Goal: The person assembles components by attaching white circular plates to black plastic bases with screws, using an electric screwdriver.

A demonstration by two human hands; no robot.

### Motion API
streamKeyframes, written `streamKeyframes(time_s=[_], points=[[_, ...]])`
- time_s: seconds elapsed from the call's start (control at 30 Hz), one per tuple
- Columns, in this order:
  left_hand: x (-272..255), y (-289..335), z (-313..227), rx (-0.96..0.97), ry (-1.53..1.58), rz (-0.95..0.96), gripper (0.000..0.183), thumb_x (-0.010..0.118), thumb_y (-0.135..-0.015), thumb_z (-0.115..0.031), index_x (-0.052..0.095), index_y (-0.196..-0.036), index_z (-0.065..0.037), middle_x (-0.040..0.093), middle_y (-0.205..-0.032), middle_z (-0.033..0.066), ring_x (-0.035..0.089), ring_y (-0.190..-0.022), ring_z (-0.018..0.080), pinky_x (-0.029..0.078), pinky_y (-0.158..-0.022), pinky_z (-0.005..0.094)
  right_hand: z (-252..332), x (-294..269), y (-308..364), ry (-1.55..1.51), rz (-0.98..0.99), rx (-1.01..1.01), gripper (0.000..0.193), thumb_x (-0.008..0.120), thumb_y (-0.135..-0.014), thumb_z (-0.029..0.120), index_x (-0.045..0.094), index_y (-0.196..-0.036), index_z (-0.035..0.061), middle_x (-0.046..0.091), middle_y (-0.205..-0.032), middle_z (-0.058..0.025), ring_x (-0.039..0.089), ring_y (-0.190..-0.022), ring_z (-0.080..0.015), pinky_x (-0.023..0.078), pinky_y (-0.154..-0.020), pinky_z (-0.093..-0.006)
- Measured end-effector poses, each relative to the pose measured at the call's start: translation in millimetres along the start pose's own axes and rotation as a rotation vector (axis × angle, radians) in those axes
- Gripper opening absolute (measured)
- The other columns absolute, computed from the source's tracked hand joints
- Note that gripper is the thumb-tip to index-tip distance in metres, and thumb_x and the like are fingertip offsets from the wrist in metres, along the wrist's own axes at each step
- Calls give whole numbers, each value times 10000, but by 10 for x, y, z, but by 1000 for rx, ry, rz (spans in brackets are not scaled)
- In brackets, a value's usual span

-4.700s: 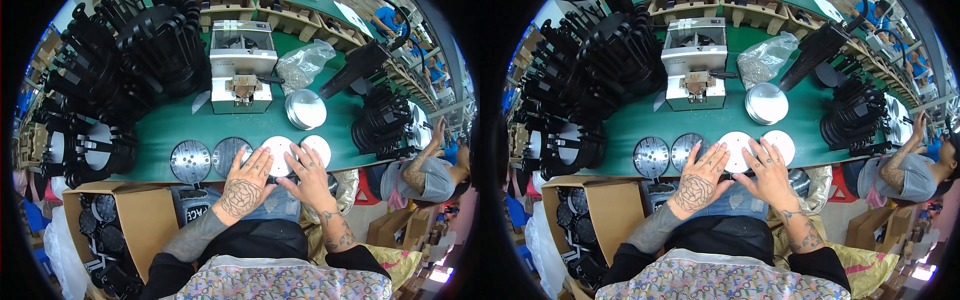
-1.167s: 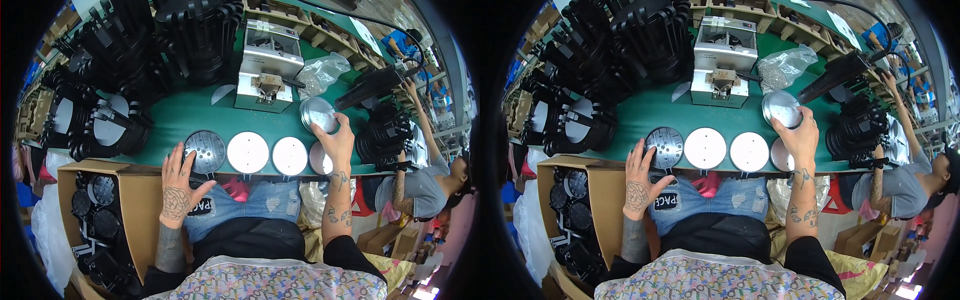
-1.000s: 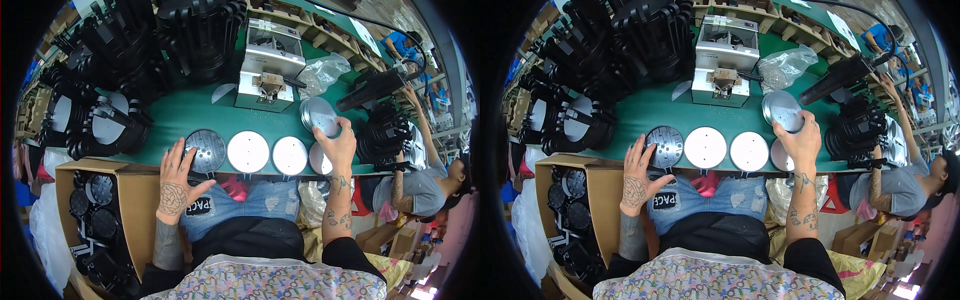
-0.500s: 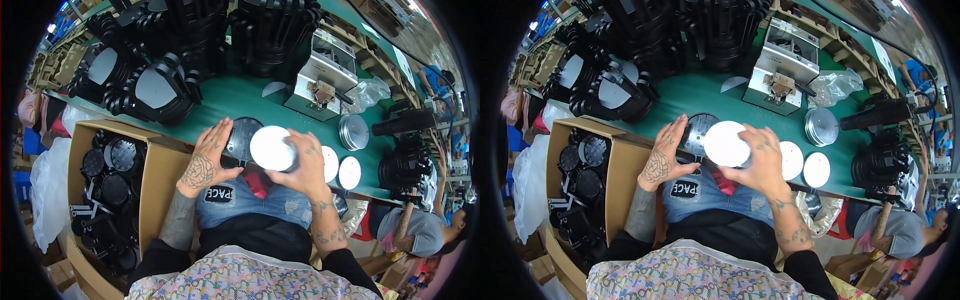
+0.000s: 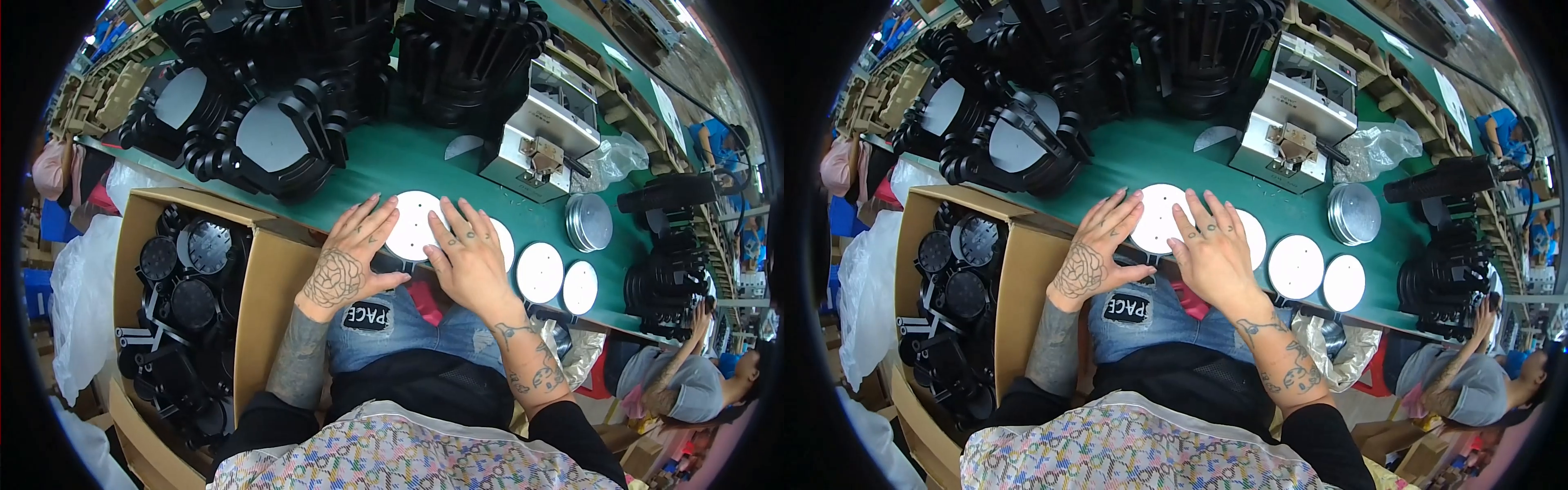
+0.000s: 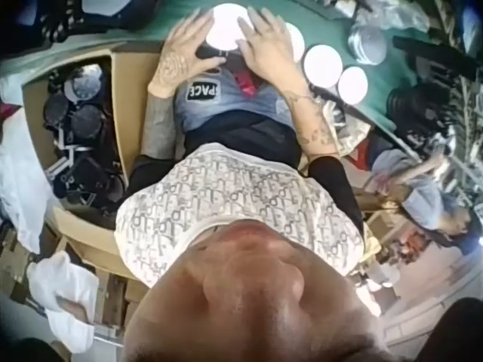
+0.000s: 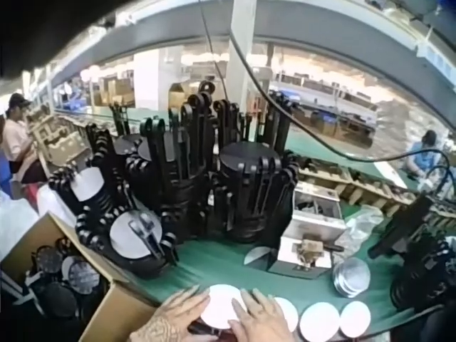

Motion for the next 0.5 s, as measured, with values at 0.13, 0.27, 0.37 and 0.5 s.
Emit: streamKeyframes(time_s=[0.13,0.27,0.37,0.5], points=[[-10,-29,-34,-36,-36,18,964,860,-703,-403,450,-1514,-79,406,-1601,90,349,-1484,333,277,-1223,500,75,28,28,57,-13,11,463,613,-981,296,627,-1361,32,538,-1475,-183,454,-1392,-387,314,-1178,-522],[-39,-57,-52,-29,-77,33,956,859,-701,-411,464,-1505,-79,418,-1593,90,362,-1478,318,274,-1224,496,15,78,69,32,30,-18,518,598,-991,302,554,-1439,44,500,-1516,-175,416,-1429,-393,306,-1187,-521],[11,-95,-83,11,-77,36,948,857,-696,-416,478,-1493,-68,431,-1584,92,377,-1472,302,269,-1225,493,-79,-76,82,108,85,-71,545,583,-1000,309,513,-1472,46,480,-1535,-172,394,-1446,-400,296,-1193,-521],[43,-65,-25,24,-113,-1,965,859,-692,-404,466,-1494,-38,450,-1567,126,393,-1467,310,269,-1213,495,-201,-296,106,-97,75,-104,543,735,-892,362,627,-1327,57,561,-1442,-175,474,-1391,-376,341,-1170,-507]])
Point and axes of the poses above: each hand's wrist, its own y-axis away from the middle knuckle, its own x-axis out of the palm, z = x × y, the point moved 4 cm from there along -y, towards the middle knuckle
